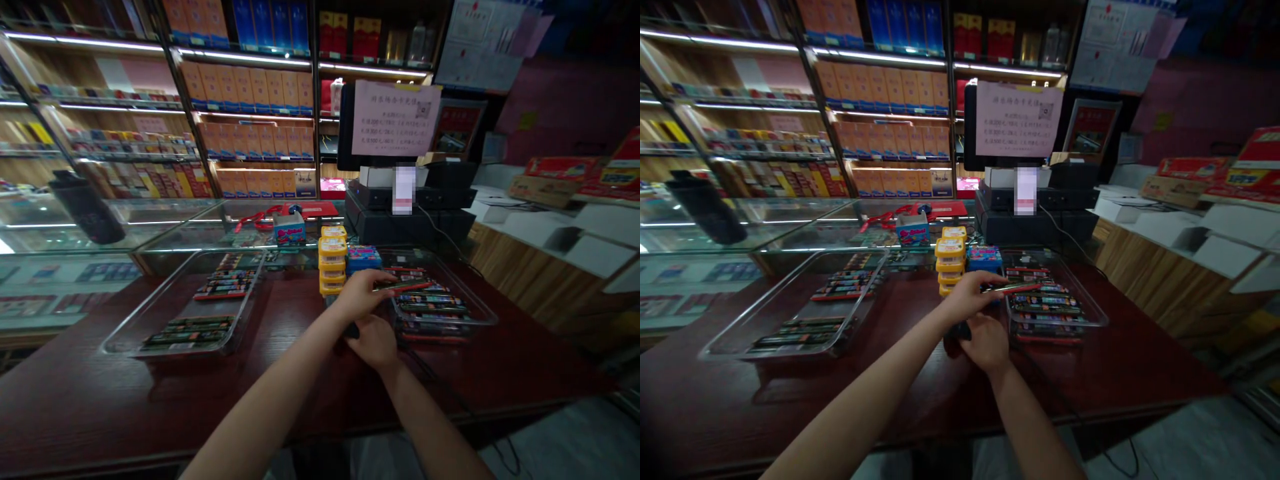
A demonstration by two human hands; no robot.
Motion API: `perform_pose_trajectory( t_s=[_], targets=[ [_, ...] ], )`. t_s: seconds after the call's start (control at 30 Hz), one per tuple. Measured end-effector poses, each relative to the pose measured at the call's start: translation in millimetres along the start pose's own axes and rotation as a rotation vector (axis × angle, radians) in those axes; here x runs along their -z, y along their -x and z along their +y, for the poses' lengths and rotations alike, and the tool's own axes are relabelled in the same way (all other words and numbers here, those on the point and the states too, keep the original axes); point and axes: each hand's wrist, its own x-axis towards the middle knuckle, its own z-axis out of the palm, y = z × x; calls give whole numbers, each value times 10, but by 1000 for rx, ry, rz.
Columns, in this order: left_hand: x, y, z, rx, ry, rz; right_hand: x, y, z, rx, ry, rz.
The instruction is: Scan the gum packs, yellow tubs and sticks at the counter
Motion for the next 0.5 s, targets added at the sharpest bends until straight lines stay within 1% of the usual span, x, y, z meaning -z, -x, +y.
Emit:
perform_pose_trajectory(
  t_s=[0.1, 0.17, 0.23, 0.3, 0.4, 0.5],
  targets=[
    [-338, -381, -43, -52, -171, -144, 20, 8, 27, -11, -6, -21],
    [-531, -594, -81, -100, -249, -202, 47, 24, 45, -2, -15, -30],
    [-676, -750, -124, -135, -279, -240, 76, 43, 58, 10, -22, -32],
    [-764, -836, -180, -149, -282, -299, 91, 55, 67, 20, -24, -42],
    [-801, -846, -284, -143, -284, -385, 63, 43, 84, 28, -19, -61],
    [-775, -777, -359, -170, -289, -377, -5, 9, 108, 27, -10, -62]
  ],
)
